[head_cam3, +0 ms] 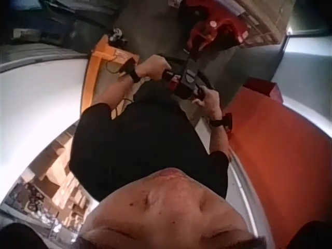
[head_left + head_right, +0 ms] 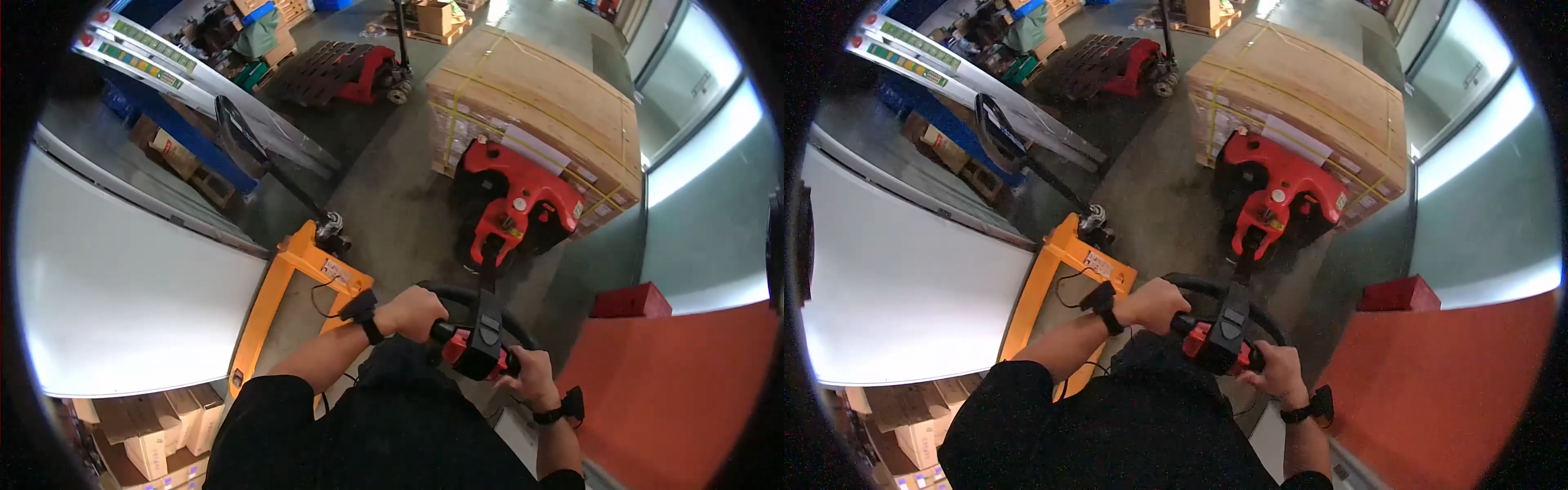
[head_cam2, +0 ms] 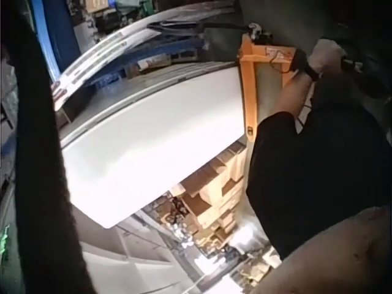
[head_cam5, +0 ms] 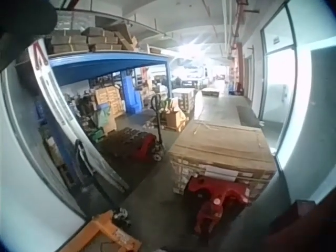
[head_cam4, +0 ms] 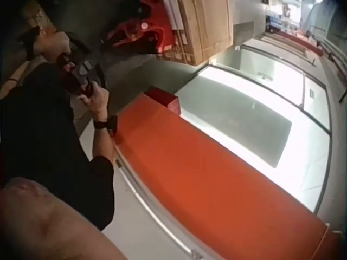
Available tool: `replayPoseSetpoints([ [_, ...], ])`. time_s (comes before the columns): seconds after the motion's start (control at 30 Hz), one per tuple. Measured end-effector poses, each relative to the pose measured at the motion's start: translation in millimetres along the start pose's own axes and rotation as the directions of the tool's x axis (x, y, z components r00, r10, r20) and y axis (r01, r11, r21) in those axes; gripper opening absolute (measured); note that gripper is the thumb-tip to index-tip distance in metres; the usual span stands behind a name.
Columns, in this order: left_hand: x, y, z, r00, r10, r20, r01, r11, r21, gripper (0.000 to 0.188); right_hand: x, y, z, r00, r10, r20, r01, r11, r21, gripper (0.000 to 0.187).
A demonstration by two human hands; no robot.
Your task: The person moves a pallet jack through a warehouse, picks up a blue bin, and removes bubble wrap and a document from it. They then return to the pallet jack to transport a wooden crate to another location.
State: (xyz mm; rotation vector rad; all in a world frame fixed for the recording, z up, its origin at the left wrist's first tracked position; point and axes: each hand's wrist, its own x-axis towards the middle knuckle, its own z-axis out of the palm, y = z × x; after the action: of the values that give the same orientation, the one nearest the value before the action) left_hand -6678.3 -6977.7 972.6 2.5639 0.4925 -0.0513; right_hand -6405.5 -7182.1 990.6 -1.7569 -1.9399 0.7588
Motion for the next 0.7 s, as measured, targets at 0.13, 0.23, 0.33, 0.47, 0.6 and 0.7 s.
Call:
replayPoseSetpoints([
  [0.13,-67.1,1.4,-15.8,0.971,0.128,-0.203,-0.129,0.992,0.005,0.019,-21.9,-70.2,22.1,0.975,-0.04,-0.221,0.031,0.998,-0.047,0.067],
  [0.23,-95.6,9.5,-21.5,0.932,0.18,-0.313,-0.177,0.983,0.041,0.023,-32.6,-101.2,35.1,0.934,-0.024,-0.357,-0.003,0.997,-0.075,0.058],
  [0.33,-123.2,18.9,-32.8,0.883,0.211,-0.42,-0.217,0.976,0.034,0.025,-37.8,-130.0,43.6,0.886,-0.051,-0.462,-0.029,0.986,-0.166,0.05],
  [0.47,-146.9,14.7,-35.5,0.814,0.19,-0.549,-0.18,0.981,0.073,0.026,-32.5,-163.2,45.5,0.832,-0.119,-0.542,-0.028,0.966,-0.255,0.04],
  [0.6,-151.4,25.1,-46.9,0.78,0.148,-0.608,-0.126,0.989,0.08,0.028,-36.4,-175.9,35.9,0.842,-0.087,-0.532,-0.074,0.959,-0.275,0.036],
  [0.7,-161.0,27.5,-44.6,0.779,0.124,-0.614,-0.09,0.992,0.086,0.029,-39.4,-178.5,47.7,0.776,-0.114,-0.621,-0.082,0.957,-0.278,0.028],
])
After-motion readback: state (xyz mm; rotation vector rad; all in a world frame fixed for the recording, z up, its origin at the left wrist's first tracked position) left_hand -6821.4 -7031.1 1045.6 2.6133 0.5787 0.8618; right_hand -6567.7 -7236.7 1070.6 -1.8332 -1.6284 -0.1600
